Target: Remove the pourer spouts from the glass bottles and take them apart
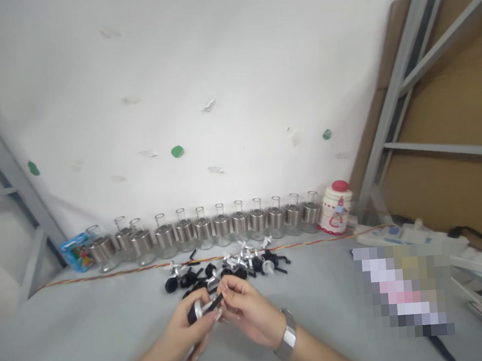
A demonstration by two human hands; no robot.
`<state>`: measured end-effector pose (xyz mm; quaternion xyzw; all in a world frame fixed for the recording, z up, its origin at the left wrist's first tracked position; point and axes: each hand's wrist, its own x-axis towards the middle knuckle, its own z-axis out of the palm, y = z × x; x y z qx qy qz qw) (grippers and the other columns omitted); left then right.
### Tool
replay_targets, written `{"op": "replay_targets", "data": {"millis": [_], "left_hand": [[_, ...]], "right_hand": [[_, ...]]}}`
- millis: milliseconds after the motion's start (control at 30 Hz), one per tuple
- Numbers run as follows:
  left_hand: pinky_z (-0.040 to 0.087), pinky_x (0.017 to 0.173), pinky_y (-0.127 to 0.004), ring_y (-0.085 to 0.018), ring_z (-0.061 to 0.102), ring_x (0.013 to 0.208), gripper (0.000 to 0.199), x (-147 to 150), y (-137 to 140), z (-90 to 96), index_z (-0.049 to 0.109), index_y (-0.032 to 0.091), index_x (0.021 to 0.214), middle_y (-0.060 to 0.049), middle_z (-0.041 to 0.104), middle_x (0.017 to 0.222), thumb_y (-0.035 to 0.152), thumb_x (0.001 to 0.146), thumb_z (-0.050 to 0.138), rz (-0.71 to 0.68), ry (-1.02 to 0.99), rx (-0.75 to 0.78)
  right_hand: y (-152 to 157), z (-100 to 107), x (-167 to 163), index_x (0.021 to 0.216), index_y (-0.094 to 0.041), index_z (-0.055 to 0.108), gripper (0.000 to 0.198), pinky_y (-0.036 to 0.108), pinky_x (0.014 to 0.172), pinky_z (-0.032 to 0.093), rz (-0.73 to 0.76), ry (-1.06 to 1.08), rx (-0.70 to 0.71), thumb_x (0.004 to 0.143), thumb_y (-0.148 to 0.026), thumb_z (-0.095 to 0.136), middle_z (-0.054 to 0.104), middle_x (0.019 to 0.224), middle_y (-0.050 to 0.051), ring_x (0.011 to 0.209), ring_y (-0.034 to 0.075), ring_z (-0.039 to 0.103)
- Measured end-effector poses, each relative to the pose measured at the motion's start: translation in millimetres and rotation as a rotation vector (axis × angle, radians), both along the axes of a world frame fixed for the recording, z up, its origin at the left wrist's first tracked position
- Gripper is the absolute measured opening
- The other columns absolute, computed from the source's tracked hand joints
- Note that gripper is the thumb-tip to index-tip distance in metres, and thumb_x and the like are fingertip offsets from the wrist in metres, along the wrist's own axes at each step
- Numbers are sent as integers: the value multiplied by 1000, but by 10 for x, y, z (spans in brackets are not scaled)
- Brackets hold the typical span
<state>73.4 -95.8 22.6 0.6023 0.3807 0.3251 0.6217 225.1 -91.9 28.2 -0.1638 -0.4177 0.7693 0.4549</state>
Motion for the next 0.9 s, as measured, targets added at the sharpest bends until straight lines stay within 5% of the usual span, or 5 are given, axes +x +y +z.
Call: {"op": "replay_targets", "data": {"millis": [467, 900], "left_hand": [[19, 20, -11, -4, 25, 18, 29, -8, -5, -48, 36, 22, 71, 14, 31, 26, 47, 75, 50, 58, 21, 77], [19, 19, -10, -4, 31, 18, 28, -10, -19, 11, 37, 21, 68, 12, 40, 32, 44, 76, 50, 28, -126, -72]], "right_hand": [[-22, 8, -37, 67, -17, 44, 22, 21, 52, 23, -2, 36, 6, 76, -31, 58, 31, 48, -9, 43, 4, 20], [40, 33, 6, 73, -17, 47, 28, 21, 47, 24, -102, -94, 122, 69, -37, 66, 39, 51, -8, 43, 3, 29]]}}
